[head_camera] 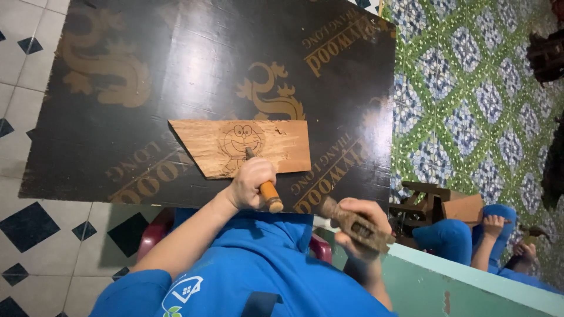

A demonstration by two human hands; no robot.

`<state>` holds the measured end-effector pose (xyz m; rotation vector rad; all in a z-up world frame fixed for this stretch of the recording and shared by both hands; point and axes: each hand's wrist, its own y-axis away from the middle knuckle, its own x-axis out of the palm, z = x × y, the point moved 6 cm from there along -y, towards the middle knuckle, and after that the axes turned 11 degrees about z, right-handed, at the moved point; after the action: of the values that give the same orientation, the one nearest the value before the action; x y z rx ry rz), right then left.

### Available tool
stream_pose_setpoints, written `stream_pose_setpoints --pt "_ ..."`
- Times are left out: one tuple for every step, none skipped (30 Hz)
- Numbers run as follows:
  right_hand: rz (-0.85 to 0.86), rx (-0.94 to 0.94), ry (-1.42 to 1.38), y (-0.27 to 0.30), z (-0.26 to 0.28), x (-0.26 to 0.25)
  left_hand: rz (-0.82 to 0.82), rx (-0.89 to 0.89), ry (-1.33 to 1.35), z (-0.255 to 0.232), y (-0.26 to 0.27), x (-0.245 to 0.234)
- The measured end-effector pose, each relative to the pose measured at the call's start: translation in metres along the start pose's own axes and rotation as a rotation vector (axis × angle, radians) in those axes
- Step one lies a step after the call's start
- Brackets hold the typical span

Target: Carving a cartoon character into a wooden board using a chisel and hammer

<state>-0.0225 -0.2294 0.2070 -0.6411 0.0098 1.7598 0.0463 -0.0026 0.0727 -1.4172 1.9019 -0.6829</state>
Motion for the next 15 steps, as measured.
stream_pose_setpoints --pt "0.032 -0.063 0.013 0.000 0.009 0.008 0.027 0.036 0.019 -0.013 -0.011 -0.005" --pt "0.064 -0.126 0.027 0.001 0.017 0.017 0.055 0.072 0.037 -0.025 -0.021 -0.010" --pt "0.069 -0.127 0.027 -0.004 0.024 0.019 0.051 0.071 0.035 -0.025 -0.022 -0.009" --pt "0.115 -0.116 0.014 -0.008 0.029 0.023 0.052 0.075 0.024 -0.026 -0.023 -0.008" --pt "0.159 -0.101 0.001 -0.011 0.035 0.028 0.056 0.077 0.017 -0.027 -0.022 -0.007" --pt "0.161 -0.099 0.001 -0.010 0.034 0.029 0.055 0.074 0.018 -0.025 -0.021 -0.006" --pt "0.150 -0.077 0.043 -0.010 0.033 0.029 0.050 0.082 0.019 -0.024 -0.021 -0.006" --pt "0.140 -0.056 0.085 -0.010 0.032 0.030 0.045 0.090 0.020 -0.023 -0.020 -0.007" --pt "0.140 -0.059 0.087 -0.005 0.025 0.028 0.044 0.093 0.019 -0.024 -0.021 -0.007" --pt "0.128 -0.059 0.080 0.000 0.019 0.025 0.040 0.096 0.030 -0.025 -0.022 -0.008" --pt "0.119 -0.058 0.072 0.006 0.012 0.022 0.035 0.095 0.041 -0.027 -0.022 -0.009" --pt "0.121 -0.060 0.071 0.005 0.010 0.022 0.033 0.095 0.039 -0.026 -0.022 -0.008" --pt "0.109 -0.071 0.050 0.006 0.008 0.021 0.013 0.077 0.009 -0.024 -0.021 -0.007" --pt "0.098 -0.081 0.028 0.007 0.006 0.020 -0.008 0.058 -0.022 -0.023 -0.019 -0.006" --pt "0.098 -0.081 0.029 0.007 0.005 0.020 -0.008 0.059 -0.021 -0.023 -0.019 -0.005"
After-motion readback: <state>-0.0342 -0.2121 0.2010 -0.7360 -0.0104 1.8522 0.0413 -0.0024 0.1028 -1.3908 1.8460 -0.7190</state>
